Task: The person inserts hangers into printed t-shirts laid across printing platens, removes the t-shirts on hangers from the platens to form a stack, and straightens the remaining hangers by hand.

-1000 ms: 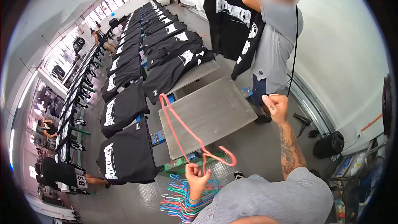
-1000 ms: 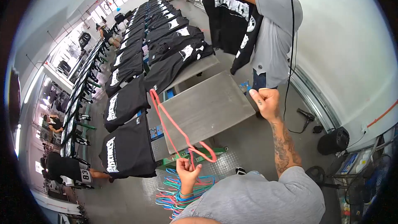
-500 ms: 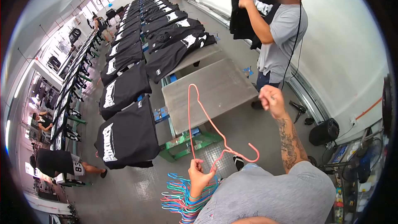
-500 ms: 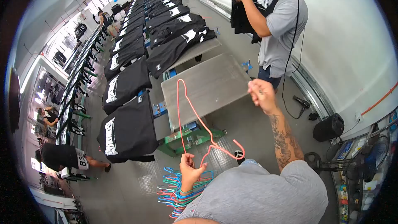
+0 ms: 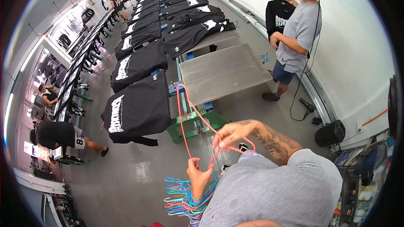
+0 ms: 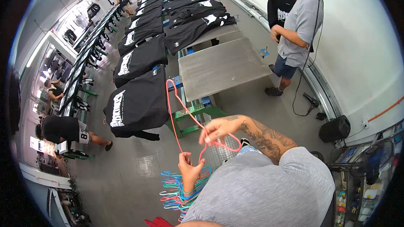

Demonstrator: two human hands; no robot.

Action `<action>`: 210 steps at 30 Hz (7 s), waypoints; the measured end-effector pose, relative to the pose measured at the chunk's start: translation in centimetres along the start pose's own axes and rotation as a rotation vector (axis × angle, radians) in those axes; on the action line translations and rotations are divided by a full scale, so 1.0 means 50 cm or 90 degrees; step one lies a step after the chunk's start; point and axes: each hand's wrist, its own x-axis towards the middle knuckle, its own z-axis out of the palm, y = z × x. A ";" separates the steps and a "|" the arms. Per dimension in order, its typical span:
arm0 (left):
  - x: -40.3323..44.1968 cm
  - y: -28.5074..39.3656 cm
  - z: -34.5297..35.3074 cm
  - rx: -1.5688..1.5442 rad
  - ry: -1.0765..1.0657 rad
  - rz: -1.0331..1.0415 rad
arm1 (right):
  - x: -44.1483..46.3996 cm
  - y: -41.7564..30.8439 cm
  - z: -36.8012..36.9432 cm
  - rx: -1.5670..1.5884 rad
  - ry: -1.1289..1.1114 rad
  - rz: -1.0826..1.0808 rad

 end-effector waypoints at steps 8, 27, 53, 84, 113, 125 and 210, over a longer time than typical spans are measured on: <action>-0.061 -0.067 -0.012 0.145 0.035 0.124 | -0.049 0.068 0.047 -0.166 -0.188 0.307; 0.016 0.110 0.206 -0.336 0.079 -0.067 | -0.197 0.146 -0.176 -0.630 0.516 0.025; 0.149 0.286 0.563 -0.352 0.101 -0.115 | -0.406 0.177 -0.594 -0.509 0.520 -0.042; -0.067 -0.004 0.025 -0.389 0.287 -0.267 | 0.320 0.300 -0.251 0.290 0.696 -0.077; 0.322 -0.067 -0.172 -0.262 0.434 -0.267 | 0.586 -0.595 -0.281 0.428 -0.168 -1.134; 0.281 -0.208 -0.388 -0.310 0.484 -0.248 | 0.804 -0.618 0.000 0.259 -0.228 -1.300; 1.072 -1.287 -2.182 -0.346 0.172 -0.067 | 2.722 -0.101 0.227 -0.517 0.411 -0.004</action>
